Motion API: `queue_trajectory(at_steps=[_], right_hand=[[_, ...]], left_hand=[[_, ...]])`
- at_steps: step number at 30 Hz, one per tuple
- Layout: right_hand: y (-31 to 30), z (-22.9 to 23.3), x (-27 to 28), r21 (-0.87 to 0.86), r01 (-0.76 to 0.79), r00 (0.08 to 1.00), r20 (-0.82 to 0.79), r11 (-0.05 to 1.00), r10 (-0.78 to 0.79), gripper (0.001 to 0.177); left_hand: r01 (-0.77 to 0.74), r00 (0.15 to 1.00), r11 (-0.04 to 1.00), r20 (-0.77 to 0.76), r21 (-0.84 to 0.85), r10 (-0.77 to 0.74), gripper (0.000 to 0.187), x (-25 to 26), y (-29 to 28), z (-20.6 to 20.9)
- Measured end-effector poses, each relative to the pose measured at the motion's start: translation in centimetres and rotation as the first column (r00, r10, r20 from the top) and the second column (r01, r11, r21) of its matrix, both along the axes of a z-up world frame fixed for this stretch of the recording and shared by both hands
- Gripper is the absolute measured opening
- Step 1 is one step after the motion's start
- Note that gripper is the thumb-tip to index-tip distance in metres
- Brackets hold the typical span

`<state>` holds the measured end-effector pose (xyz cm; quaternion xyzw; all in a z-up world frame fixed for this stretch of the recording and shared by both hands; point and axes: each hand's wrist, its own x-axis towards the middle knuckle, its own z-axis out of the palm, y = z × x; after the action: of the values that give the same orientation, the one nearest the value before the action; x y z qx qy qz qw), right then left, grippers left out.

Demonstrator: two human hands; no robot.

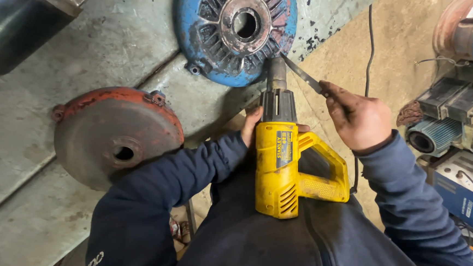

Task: The person uses a yellow heat gun to apply heat to a blue circular metal part while simultaneously scraping its surface with a metal tool. The person moves the heat gun and scraper around the part to clean off residue.

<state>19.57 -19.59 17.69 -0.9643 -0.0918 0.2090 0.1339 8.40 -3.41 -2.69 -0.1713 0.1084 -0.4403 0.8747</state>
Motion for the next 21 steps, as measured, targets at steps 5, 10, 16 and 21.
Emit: queue_trajectory(at_steps=[5, 10, 16, 21], right_hand=[[0.3, -0.3, 0.9, -0.012, 0.059, 0.994, -0.093, 0.998, -0.060, 0.033], [0.1, -0.4, 0.8, 0.004, 0.055, 0.994, -0.097, 0.998, -0.055, 0.033], [0.7, -0.4, 0.9, -0.026, 0.009, 0.999, -0.045, 1.000, -0.010, 0.032], [0.7, -0.5, 0.6, -0.075, -0.054, 0.999, -0.009, 0.996, 0.054, 0.033]], left_hand=[[-0.011, 1.000, 1.000, 0.017, 0.015, 0.011, 0.100, -0.5, -0.3, -0.4], [-0.005, 1.000, 1.000, -0.008, -0.001, 0.005, 0.103, -0.7, -0.4, -0.3], [-0.016, 0.999, 1.000, 0.045, 0.003, 0.015, 0.096, -0.2, -0.2, -0.1], [-0.035, 0.999, 0.999, 0.039, 0.005, 0.035, 0.091, 0.1, 0.4, 0.6]])
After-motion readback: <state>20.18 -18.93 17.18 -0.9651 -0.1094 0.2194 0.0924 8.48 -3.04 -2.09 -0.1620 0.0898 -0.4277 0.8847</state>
